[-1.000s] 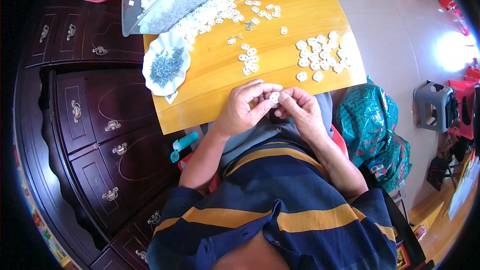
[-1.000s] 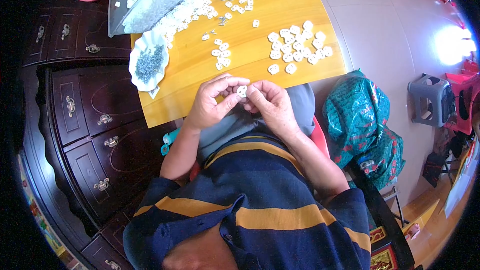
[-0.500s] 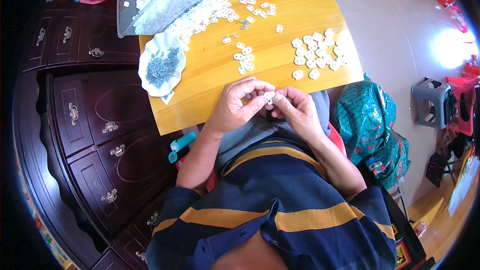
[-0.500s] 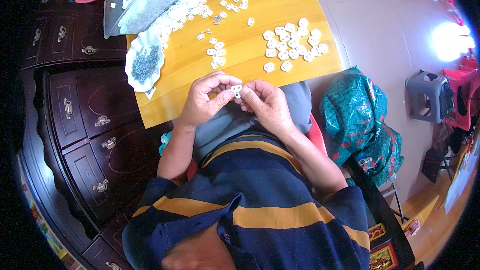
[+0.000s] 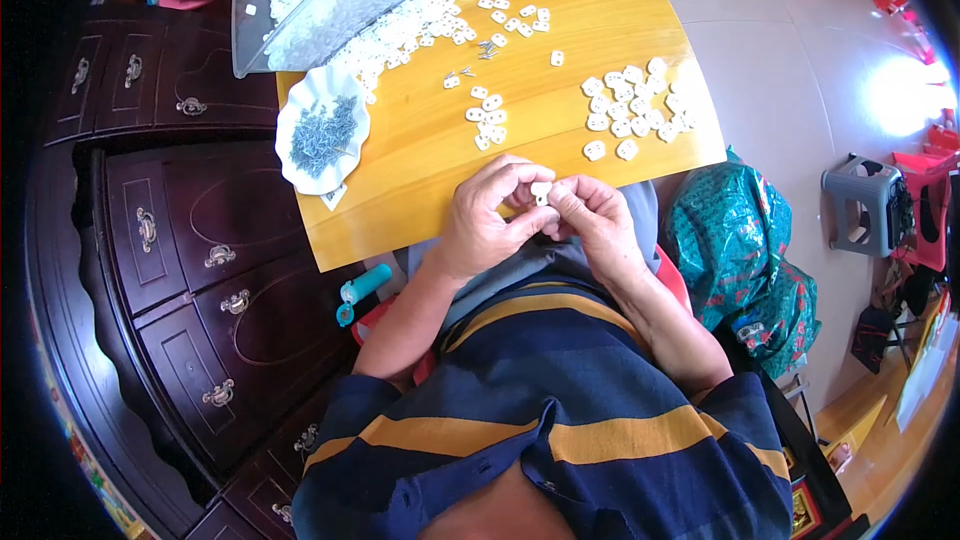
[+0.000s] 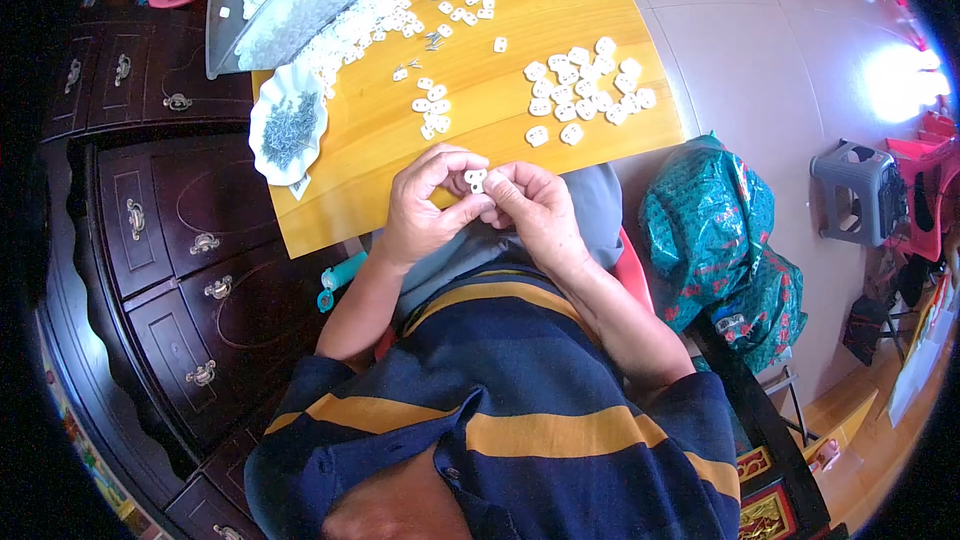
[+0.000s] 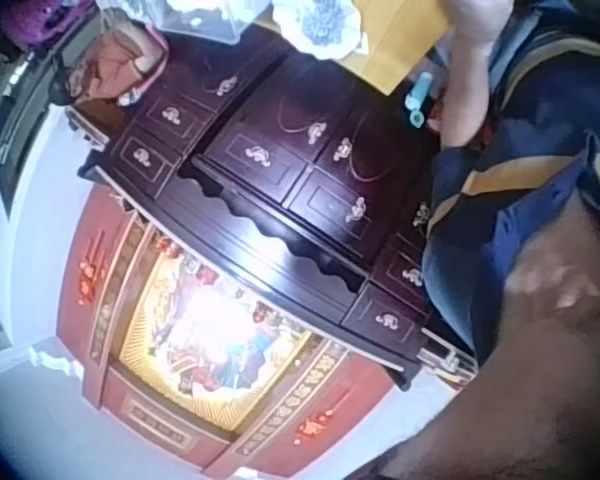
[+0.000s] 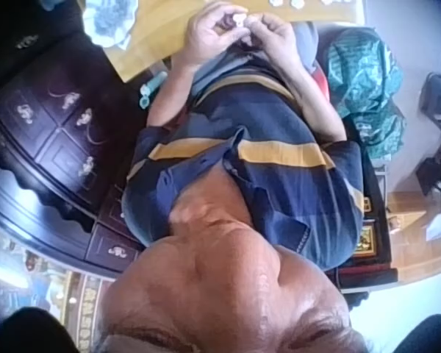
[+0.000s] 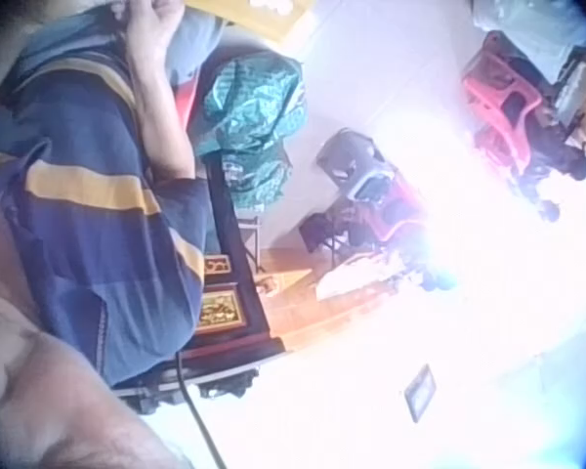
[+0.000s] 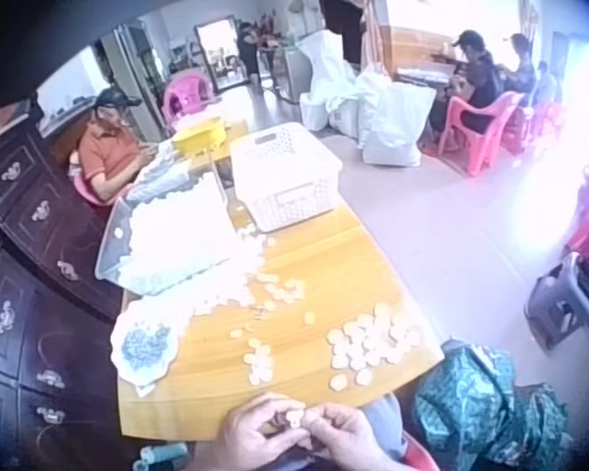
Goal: Assembling small white plastic clips by hand at a table.
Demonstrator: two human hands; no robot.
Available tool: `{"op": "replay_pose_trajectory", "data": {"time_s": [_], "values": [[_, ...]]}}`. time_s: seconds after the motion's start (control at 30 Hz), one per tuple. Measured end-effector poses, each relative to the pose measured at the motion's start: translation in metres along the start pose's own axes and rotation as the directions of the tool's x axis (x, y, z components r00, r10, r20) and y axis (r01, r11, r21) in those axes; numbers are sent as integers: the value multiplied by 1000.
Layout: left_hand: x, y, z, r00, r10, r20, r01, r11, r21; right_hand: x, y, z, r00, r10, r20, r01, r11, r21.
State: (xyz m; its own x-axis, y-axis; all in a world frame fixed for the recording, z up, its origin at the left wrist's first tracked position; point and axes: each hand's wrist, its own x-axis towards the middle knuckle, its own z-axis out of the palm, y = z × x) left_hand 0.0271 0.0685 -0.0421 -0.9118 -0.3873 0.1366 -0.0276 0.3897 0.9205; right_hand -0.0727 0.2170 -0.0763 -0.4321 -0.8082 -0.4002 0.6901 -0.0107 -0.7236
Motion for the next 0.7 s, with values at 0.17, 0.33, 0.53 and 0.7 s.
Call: {"op": "replay_pose_trajectory", "data": {"time_s": [0.17,0.33,0.53,0.7], "values": [[3,5,-1,1000,7,-1,-7,1000,18,-1,-4,-1,1000,28,-12,-29,999,-15],[6,7,-4,997,64,38,-66,996,55,0,-4,-2,998,45,36,-46,999,26],[6,7,-5,996,62,61,-64,997,31,0,-5,0,996,60,70,-64,996,54],[5,10,-3,998,35,54,-36,999,33,2,-2,0,998,29,53,-33,997,68]]}}
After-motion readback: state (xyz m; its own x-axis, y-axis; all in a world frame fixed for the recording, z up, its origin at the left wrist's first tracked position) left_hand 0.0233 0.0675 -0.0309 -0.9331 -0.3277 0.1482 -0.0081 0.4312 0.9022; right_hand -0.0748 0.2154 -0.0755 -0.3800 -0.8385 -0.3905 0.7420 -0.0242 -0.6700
